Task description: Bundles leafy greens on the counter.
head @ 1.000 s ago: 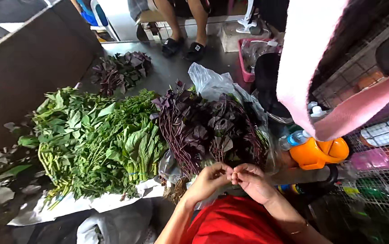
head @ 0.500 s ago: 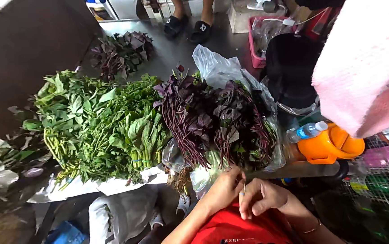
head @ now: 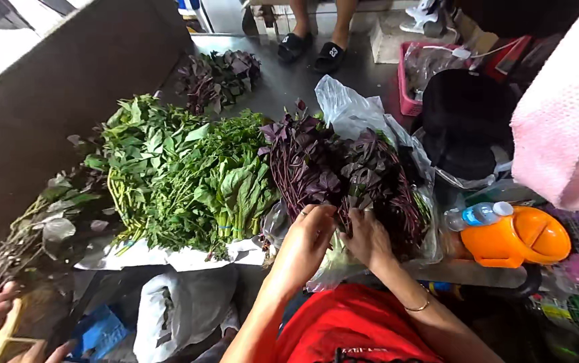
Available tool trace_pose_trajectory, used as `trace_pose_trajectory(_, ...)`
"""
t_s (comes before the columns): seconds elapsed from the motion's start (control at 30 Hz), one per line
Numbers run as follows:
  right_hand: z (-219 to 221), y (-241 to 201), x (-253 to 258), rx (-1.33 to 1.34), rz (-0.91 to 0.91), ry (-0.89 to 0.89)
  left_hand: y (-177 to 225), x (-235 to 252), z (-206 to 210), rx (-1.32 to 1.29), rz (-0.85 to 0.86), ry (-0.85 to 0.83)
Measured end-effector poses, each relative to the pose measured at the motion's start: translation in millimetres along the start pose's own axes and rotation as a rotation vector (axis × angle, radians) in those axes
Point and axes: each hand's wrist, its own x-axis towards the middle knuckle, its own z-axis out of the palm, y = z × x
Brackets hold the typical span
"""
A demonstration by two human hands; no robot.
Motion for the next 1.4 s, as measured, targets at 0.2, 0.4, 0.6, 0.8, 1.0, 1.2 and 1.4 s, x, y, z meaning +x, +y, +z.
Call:
trace_pose_trajectory(0.2, -36.0, 38.4, 1.2, 0.477, -0.038, 0.238, 4.4, 11.0, 11.0, -0.170, -0.183, -0.279)
trace_pose_trajectory(0.4, -70.3, 46.1, -8.6, 0.561, -0.124, 0.486, 7.2, 61.2, 58.1, -0.764, -0.545, -0.380)
trace_pose_trajectory(0.6, -74.4, 60.1, -3.0, 0.904, -0.083, 0.473, -8.1, 82.8, 73.8, -0.842, -0.685, -0.247)
trace_pose_trajectory(0.8, -59.7, 49.8, -3.9, 0.828, -0.124, 0.458, -9.8, 114.9, 88.8, -1.152, -0.698, -0.321)
trace_pose_trajectory(1.0, -86.8, 28.5, -18.4, 0.641, -0.403, 0.705, 34.3, 129.4, 70.1, -1.075, -0.446, -0.189)
trace_pose_trajectory(1.2, -107.9, -5.1, -21.9, 0.712, -0.690, 0.916, 80.0, 120.4, 22.6, -1.072, -0.120, -0.137)
trace_pose_trajectory(1.4, -89.1, -30.1, 2.0, 0.900, -0.718, 0.724, 63.5, 120.3, -12.6, -0.934, -0.140, 0.007)
